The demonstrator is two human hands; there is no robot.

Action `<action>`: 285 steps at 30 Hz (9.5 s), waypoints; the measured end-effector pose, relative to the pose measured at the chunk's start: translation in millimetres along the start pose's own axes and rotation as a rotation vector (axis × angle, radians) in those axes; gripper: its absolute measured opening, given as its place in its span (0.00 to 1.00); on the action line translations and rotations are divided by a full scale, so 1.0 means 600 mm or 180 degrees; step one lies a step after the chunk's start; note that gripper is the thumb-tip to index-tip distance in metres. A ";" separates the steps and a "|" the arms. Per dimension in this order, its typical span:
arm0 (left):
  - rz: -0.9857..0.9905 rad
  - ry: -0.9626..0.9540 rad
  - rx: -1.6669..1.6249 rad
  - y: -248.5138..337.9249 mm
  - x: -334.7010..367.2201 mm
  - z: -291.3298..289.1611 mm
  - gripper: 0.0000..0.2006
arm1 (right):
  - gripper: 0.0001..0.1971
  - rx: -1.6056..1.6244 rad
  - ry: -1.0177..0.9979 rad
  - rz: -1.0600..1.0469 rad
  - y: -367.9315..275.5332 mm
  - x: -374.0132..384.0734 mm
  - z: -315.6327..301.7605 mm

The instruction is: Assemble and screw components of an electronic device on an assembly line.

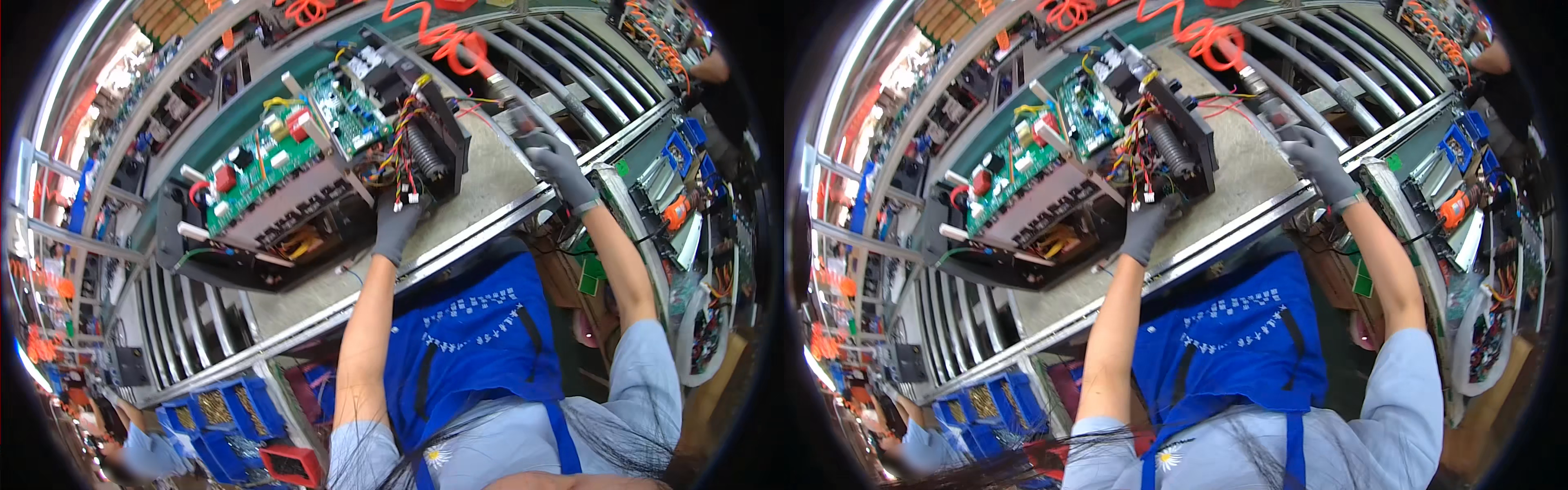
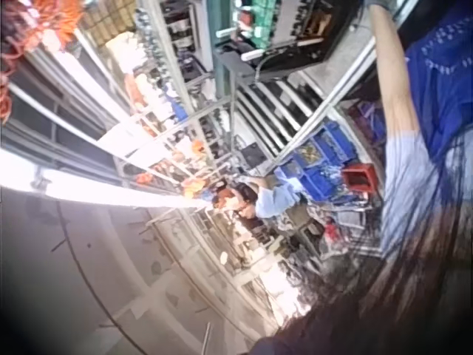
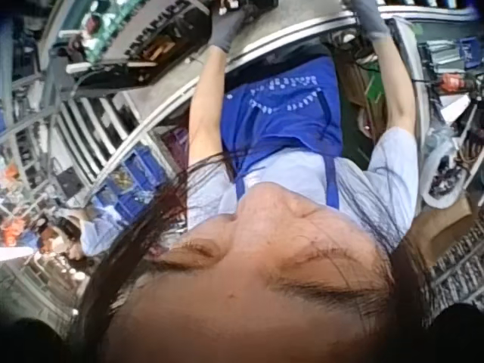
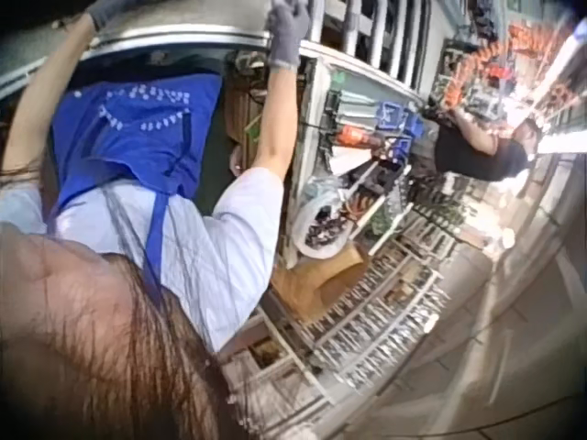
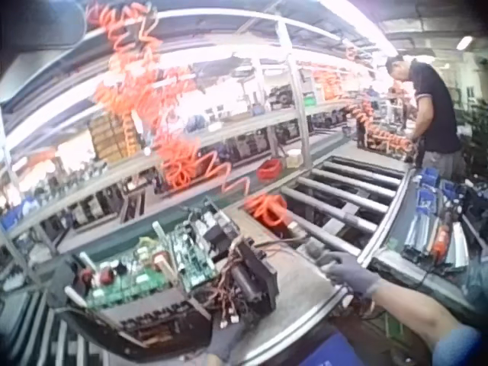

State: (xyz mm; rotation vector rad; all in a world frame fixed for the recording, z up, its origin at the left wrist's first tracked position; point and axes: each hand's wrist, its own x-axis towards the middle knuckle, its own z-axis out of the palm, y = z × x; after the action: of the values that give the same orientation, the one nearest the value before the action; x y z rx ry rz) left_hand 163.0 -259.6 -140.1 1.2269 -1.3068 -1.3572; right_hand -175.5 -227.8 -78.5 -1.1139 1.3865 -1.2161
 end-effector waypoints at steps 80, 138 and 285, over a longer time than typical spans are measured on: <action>0.1057 0.0151 0.0288 0.023 -0.013 0.019 0.13 | 0.41 -0.0739 -0.1236 0.0260 -0.009 -0.304 0.198; 0.1592 0.0202 0.3601 0.052 -0.035 0.046 0.12 | 0.47 0.0439 -0.0991 0.0322 0.114 -0.302 0.224; 0.0612 0.2800 0.1422 -0.033 -0.458 -0.180 0.18 | 0.12 -0.0293 -0.1278 0.0345 -0.034 0.026 0.083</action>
State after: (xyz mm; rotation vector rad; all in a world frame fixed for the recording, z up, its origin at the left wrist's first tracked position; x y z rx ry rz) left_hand 309.9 -3.0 -133.5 1.6727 -1.0422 -0.2789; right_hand -127.6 -251.8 -62.3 -1.2501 1.1837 -0.8028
